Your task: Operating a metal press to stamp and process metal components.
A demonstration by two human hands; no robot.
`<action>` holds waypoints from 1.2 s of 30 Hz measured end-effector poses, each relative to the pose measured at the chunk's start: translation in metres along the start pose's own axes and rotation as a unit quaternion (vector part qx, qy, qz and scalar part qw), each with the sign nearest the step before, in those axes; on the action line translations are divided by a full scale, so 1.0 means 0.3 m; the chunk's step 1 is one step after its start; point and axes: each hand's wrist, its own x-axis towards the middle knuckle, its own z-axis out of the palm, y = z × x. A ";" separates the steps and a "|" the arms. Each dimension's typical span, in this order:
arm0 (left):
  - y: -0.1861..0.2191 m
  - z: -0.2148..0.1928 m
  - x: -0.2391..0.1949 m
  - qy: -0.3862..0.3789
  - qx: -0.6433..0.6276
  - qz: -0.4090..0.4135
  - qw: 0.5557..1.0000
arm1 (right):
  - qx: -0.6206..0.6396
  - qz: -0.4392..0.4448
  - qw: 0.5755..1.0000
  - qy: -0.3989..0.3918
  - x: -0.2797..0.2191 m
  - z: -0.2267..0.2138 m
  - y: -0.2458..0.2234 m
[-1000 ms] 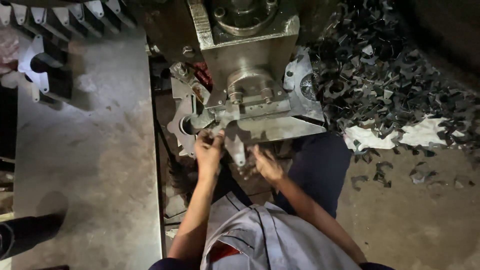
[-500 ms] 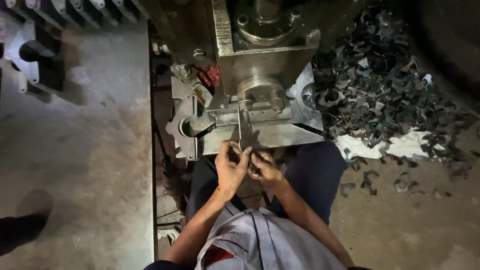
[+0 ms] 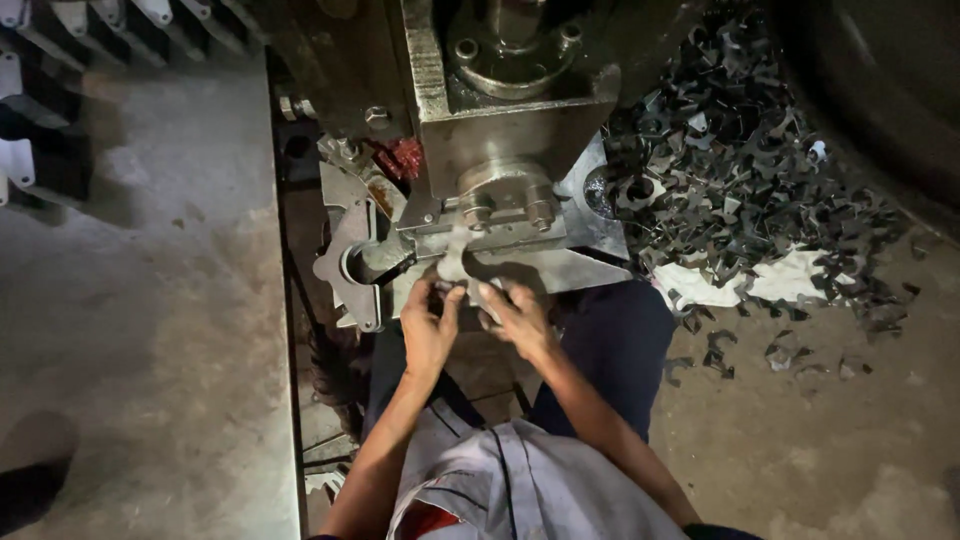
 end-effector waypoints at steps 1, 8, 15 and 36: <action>-0.009 0.003 -0.007 -0.001 -0.001 0.000 1.000 | 0.000 0.000 1.000 0.002 0.022 0.010 -0.003; -0.012 -0.006 -0.024 -0.004 -0.010 -0.030 0.999 | 0.071 0.047 0.996 -0.011 0.094 0.092 -0.138; -0.083 0.022 -0.020 0.019 0.006 0.003 1.000 | 0.079 0.045 0.996 0.021 0.114 0.119 -0.139; -0.092 0.041 -0.046 -0.005 -0.060 0.078 0.995 | 0.025 0.004 1.000 -0.003 0.164 0.119 -0.049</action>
